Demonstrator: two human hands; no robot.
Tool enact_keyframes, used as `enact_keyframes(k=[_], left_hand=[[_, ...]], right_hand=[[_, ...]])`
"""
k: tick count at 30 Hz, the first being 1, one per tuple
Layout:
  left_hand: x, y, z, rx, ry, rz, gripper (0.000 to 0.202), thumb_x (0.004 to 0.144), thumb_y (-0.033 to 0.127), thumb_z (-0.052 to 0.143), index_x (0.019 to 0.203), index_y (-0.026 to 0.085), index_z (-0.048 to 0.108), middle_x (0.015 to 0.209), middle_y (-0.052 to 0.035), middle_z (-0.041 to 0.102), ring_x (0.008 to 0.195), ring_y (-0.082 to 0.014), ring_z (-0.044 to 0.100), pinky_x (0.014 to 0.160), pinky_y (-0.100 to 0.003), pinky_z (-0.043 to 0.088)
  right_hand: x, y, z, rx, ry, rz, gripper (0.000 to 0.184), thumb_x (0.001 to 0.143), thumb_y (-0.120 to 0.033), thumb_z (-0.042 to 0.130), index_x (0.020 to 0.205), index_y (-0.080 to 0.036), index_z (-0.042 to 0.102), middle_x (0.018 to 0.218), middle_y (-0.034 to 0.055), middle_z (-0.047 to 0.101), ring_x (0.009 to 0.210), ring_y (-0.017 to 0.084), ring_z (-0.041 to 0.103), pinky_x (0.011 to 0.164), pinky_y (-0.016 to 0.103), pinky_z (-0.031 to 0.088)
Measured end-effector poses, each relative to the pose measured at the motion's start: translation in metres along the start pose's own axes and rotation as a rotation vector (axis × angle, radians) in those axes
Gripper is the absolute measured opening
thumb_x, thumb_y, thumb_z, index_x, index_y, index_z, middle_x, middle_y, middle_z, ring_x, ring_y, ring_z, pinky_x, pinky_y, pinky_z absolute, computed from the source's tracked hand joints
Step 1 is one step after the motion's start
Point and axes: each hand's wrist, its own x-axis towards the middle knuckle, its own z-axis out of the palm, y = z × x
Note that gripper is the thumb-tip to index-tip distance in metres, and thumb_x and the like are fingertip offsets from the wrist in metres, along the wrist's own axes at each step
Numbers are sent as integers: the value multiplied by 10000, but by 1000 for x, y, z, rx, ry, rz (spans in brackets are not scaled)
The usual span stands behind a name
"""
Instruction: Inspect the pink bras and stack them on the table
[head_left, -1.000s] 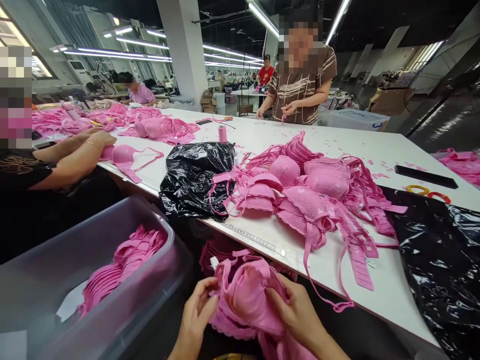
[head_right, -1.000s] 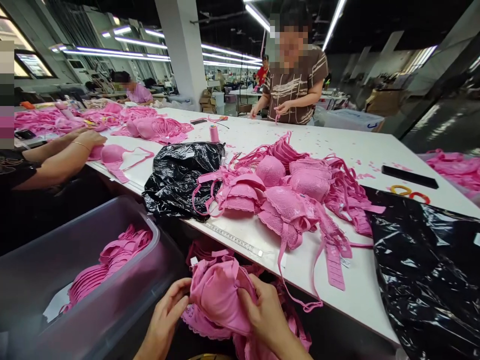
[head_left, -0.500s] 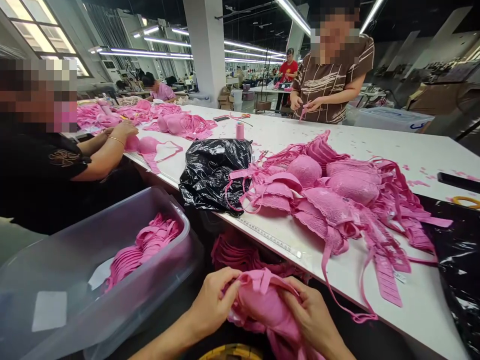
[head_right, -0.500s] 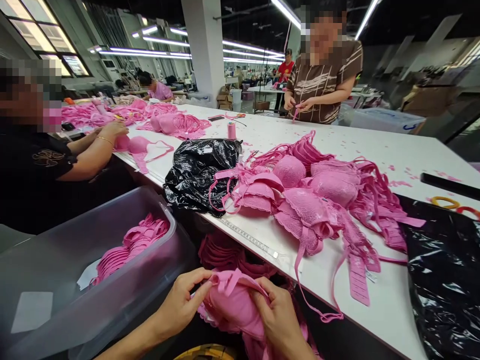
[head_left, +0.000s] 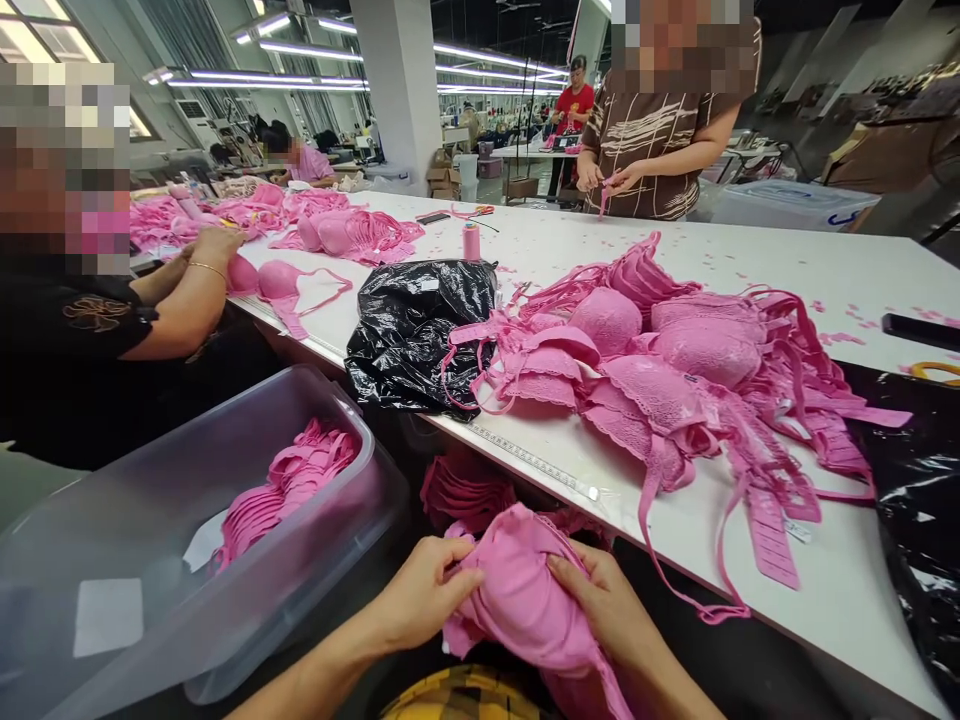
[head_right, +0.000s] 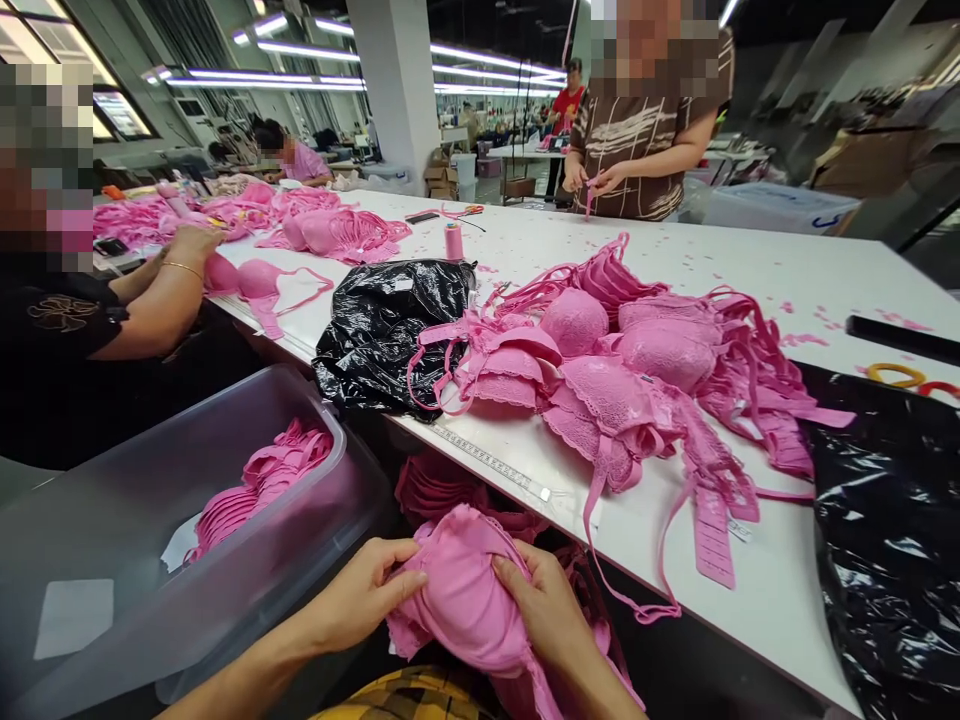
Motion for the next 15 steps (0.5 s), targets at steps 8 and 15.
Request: enact_keyframes(k=[8, 15], left_hand=[[14, -12, 9, 14, 133, -40, 242, 736, 345, 519, 605, 167, 423, 620, 39, 393, 609, -113, 342, 545, -222, 276], [10, 0, 14, -37, 50, -42, 208, 739, 329, 565, 683, 128, 578, 658, 6, 508, 646, -131, 434, 565, -213, 344]], right_hand=[[-11, -8, -3, -446, 248, -223, 265, 836, -357, 553, 1000, -157, 608, 931, 89, 662, 805, 227, 612, 703, 324, 488], [-10, -23, 19, -594, 182, -698, 205, 852, -121, 532, 1015, -224, 603, 842, 42, 629, 742, 159, 591, 639, 259, 489]])
